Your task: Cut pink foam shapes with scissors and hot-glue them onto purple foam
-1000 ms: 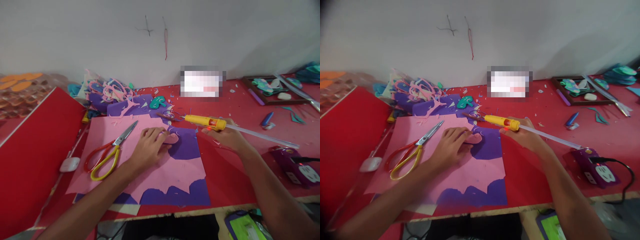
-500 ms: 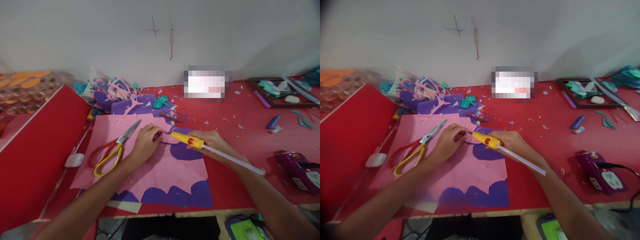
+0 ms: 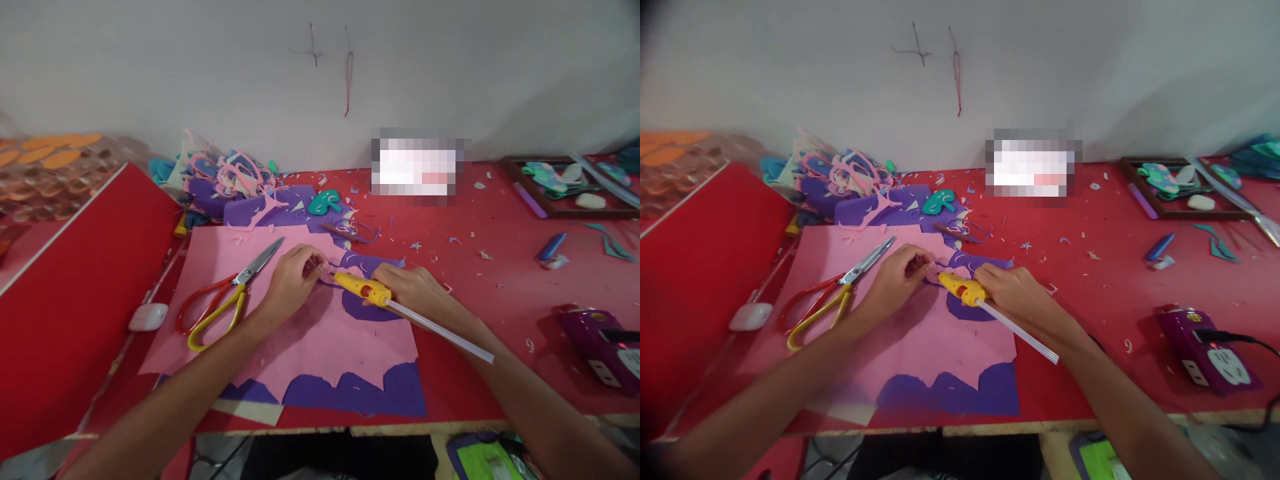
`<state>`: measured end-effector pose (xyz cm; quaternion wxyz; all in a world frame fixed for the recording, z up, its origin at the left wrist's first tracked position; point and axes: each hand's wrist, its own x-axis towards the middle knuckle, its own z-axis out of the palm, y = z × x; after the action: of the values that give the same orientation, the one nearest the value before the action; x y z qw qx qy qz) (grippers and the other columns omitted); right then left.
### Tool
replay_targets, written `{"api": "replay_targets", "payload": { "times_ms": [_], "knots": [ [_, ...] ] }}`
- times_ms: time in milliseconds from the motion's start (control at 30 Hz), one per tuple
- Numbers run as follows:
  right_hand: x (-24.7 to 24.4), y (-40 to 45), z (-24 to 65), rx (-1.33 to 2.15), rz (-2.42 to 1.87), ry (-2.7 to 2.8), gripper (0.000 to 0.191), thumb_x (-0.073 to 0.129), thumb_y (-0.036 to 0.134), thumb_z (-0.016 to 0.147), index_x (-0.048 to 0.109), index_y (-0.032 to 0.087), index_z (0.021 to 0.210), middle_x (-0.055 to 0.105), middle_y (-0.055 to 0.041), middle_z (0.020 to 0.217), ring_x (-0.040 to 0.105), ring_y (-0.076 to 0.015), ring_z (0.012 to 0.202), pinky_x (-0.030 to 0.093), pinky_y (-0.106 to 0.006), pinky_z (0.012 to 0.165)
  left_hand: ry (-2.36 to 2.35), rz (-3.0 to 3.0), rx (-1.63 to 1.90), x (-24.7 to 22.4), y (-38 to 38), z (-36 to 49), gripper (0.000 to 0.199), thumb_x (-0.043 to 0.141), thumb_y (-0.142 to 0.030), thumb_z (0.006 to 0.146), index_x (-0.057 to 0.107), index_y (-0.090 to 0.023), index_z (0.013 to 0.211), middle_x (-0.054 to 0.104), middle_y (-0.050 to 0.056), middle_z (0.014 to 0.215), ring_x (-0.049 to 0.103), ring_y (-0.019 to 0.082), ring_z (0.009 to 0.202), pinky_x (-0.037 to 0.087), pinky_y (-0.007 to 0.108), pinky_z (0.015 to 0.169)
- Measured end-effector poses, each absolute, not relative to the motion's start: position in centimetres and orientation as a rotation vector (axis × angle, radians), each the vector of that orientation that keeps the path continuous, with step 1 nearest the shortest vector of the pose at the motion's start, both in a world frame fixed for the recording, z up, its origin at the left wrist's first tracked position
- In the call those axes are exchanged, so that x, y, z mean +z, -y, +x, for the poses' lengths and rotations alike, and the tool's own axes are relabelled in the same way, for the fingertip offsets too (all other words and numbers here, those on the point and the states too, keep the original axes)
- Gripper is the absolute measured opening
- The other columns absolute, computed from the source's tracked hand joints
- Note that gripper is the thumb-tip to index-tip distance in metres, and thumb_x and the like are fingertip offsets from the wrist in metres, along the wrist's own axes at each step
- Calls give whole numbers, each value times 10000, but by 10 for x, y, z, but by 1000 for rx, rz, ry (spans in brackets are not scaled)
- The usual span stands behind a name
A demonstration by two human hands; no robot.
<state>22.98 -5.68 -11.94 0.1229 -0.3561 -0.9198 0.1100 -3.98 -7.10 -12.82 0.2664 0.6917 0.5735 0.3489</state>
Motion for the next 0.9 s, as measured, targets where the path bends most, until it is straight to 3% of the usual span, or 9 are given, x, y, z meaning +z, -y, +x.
{"api": "replay_targets", "payload": {
  "times_ms": [500,900],
  "knots": [
    [-101,62,223,347,-1090,2764,249,442,319,1054,557,192,874,565,-16,780,465,-145,577,140,-285,532,-1570,1879,961,-130,70,-41,48,600,-199,918,632,-202,883,660,26,920,577,160,788,463,312,709],
    [-121,57,226,376,-1086,2683,392,431,535,1062,557,201,899,604,-26,818,510,-154,592,152,-285,530,-1554,1904,982,-123,73,-37,88,606,-201,931,593,-198,844,627,17,864,558,161,771,442,314,700]
  ]
}}
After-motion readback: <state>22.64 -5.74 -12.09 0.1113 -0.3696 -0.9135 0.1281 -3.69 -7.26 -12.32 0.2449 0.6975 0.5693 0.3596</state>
